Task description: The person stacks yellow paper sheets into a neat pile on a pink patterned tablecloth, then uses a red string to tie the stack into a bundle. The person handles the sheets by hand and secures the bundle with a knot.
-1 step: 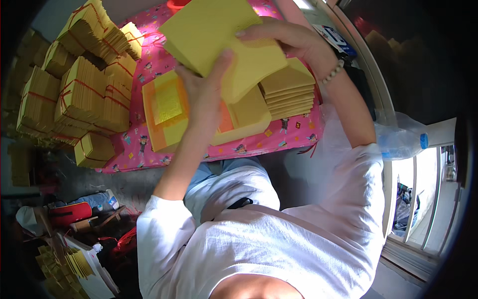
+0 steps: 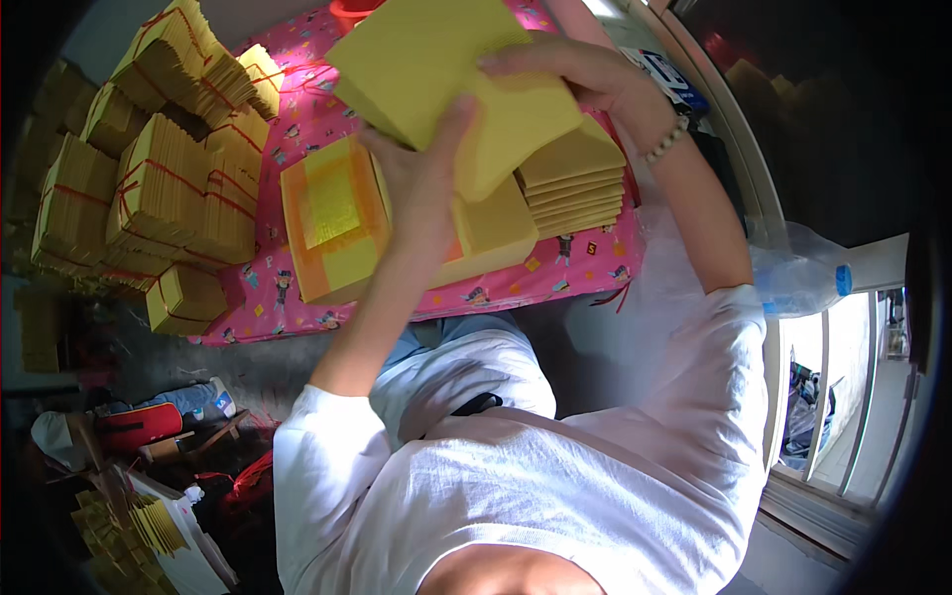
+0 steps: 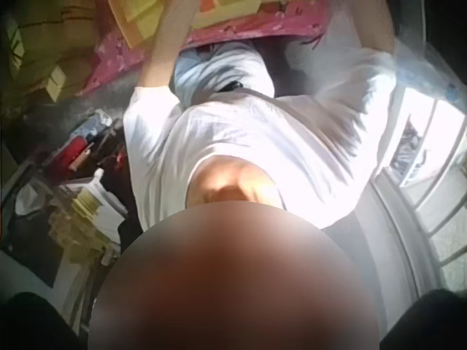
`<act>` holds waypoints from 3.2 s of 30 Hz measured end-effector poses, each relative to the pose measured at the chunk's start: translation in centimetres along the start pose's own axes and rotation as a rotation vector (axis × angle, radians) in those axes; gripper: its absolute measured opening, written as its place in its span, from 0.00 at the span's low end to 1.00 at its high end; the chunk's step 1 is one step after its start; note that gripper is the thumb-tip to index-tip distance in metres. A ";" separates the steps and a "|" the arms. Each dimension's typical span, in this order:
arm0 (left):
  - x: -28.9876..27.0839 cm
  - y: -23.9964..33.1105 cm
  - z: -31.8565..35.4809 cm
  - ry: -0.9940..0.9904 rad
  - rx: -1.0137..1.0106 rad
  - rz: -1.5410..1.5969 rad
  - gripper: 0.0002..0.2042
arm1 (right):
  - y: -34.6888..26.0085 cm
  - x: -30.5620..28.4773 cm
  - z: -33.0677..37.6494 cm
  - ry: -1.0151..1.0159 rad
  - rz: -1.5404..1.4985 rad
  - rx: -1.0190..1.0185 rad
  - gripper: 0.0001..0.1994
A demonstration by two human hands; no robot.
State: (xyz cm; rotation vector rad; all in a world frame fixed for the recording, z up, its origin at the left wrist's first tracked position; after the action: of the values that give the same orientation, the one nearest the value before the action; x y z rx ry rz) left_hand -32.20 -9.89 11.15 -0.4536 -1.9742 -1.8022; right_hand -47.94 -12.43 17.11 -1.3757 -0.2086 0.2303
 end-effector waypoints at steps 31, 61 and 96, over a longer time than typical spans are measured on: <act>5.9 -17.9 12.2 -0.535 0.764 -1.498 0.29 | 11.1 -15.7 -6.0 -0.351 0.535 0.470 0.43; -0.3 -22.9 16.8 0.083 -0.879 0.362 0.29 | 15.9 -15.0 -7.5 -0.427 0.640 0.551 0.40; 5.6 -10.4 6.8 -0.132 -0.330 0.217 0.34 | -0.8 -17.1 -1.7 0.013 0.345 0.122 0.30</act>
State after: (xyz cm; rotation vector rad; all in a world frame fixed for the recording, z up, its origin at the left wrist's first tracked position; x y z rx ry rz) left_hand -42.94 -4.42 4.76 -0.8752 -1.6332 -2.0009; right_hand -63.87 -19.01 17.43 -1.2858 0.0549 0.5127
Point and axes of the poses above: each hand's wrist, its own z-axis away from the middle knuckle, its own x-axis out of the palm, y = z × x, the point moved 5 cm from there along -z, towards the middle knuckle, and after that the axes turned 9 degrees about y, right-handed, at the moved point
